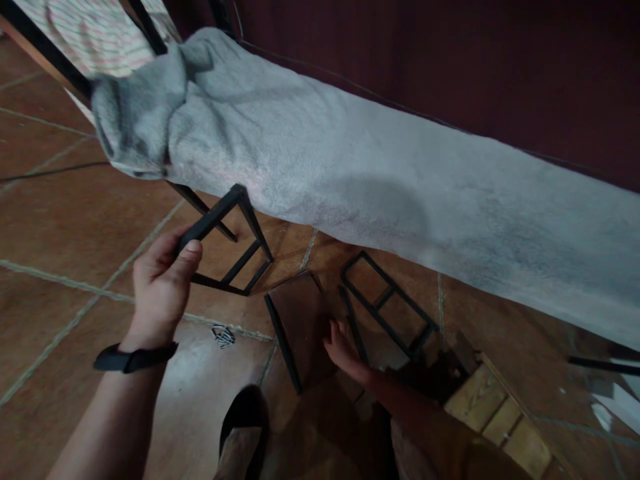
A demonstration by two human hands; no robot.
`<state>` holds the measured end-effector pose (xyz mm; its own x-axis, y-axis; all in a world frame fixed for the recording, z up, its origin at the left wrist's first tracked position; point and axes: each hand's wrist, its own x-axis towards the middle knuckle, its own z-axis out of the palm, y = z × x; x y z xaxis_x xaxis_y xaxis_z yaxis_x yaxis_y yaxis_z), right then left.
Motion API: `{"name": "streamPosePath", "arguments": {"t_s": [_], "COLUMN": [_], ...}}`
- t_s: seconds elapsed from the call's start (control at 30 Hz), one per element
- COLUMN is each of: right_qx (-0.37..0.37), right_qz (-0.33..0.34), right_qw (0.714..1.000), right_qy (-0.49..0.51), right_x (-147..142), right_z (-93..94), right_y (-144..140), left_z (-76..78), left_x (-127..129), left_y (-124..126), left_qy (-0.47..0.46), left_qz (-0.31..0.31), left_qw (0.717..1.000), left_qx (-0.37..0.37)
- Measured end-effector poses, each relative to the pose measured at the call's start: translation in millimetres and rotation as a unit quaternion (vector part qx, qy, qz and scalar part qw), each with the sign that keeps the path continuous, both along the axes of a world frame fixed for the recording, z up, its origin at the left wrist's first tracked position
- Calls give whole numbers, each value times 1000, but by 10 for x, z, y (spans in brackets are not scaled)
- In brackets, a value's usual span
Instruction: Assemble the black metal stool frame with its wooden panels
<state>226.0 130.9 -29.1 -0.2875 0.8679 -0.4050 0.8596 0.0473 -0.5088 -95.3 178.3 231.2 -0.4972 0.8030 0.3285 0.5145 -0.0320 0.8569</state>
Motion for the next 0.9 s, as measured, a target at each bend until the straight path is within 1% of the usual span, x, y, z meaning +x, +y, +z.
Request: {"name": "streamPosePath", "arguments": {"t_s": [0.07, 0.17, 0.27, 0.33, 0.47, 0.53, 0.63, 0.8, 0.9], "right_qx": [0, 16, 19, 3, -77, -94, -81, -44, -56], "right_qz": [-33, -81, -121, -133, -140, -135, -121, -114, -94], "right_qw": [998, 989, 976, 971, 971, 971, 977, 989, 993], "right_qy": [-53, -124, -181, -201, -179, -172, -158, -87, -49], "right_x": [-191, -354, -414, -408, -346, -317, -284, -180, -62], "right_z": [18, 31, 38, 51, 102, 122, 127, 104, 101], "right_y": [0, 12, 0, -1, 45, 69, 64, 11, 28], "left_z": [9, 26, 37, 44, 62, 69, 73, 79, 90], "left_x": [22, 62, 78, 74, 55, 47, 32, 19, 34], "left_y": [-7, -13, -13, -13, -22, -28, -33, -35, -38], "left_qy": [-40, -46, -46, -38, -9, 2, 11, 9, 8], "left_qz": [0, -21, -42, -43, -37, -39, -44, -45, -50], "left_qw": [999, 999, 998, 998, 999, 999, 999, 999, 999], "left_qx": [-2, 7, 18, 13, 2, -1, -5, 1, -1]}}
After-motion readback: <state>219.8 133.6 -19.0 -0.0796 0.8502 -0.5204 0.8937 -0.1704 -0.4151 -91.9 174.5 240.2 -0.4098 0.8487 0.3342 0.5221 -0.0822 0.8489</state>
